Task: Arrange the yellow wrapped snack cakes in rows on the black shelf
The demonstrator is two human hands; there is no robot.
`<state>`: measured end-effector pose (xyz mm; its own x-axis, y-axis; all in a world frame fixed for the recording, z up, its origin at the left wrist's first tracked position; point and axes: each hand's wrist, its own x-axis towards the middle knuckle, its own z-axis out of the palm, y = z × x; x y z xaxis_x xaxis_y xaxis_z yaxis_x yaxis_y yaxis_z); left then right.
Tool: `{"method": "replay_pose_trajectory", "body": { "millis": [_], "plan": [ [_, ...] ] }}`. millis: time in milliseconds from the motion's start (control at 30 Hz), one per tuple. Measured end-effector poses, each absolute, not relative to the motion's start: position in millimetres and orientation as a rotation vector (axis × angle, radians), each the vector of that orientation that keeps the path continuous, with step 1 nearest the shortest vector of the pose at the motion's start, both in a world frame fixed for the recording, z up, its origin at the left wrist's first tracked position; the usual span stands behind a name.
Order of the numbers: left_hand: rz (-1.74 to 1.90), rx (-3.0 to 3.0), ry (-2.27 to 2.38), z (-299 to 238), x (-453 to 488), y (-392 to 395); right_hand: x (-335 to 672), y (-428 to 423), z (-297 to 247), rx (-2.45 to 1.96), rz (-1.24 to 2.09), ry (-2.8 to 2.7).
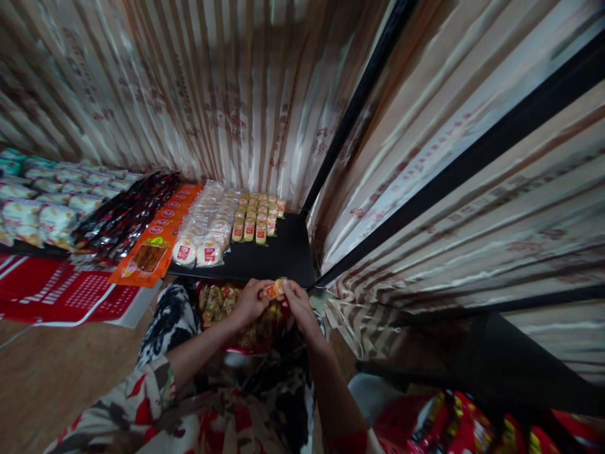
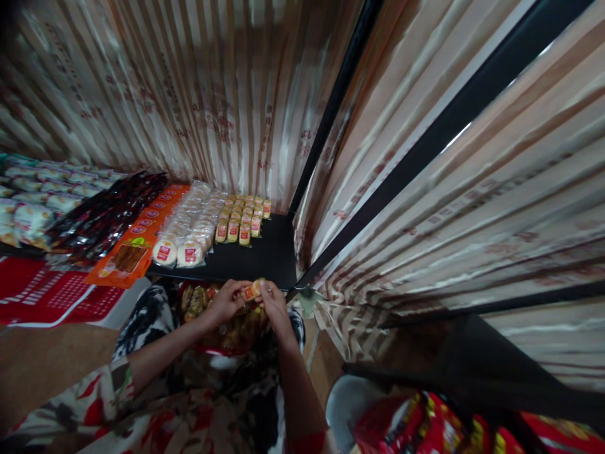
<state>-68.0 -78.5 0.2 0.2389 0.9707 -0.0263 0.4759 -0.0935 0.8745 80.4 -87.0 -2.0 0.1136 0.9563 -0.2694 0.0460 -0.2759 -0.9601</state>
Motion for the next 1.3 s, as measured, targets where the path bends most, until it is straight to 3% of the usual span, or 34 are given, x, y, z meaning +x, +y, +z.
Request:
{"method": "replay_pose_trajectory", "body": {
  "millis": [300, 867, 1300],
  "plan": [
    [0.67, 1.871, 1.469, 17.2, -67.6, -78.9, 79.9, -74.2, -5.1, -1.495, 1.273, -1.003],
    [0.947, 1.62, 1.463, 17.4, -30.1, -21.5, 74.7, -20.0, -7.7, -1.303, 1.127, -0.903],
    [0.825, 1.435, 1.498, 18.3, 8.5, 37.5, 100.1, 40.2, -29.3, -1.578, 0.797, -1.045]
  ]
}}
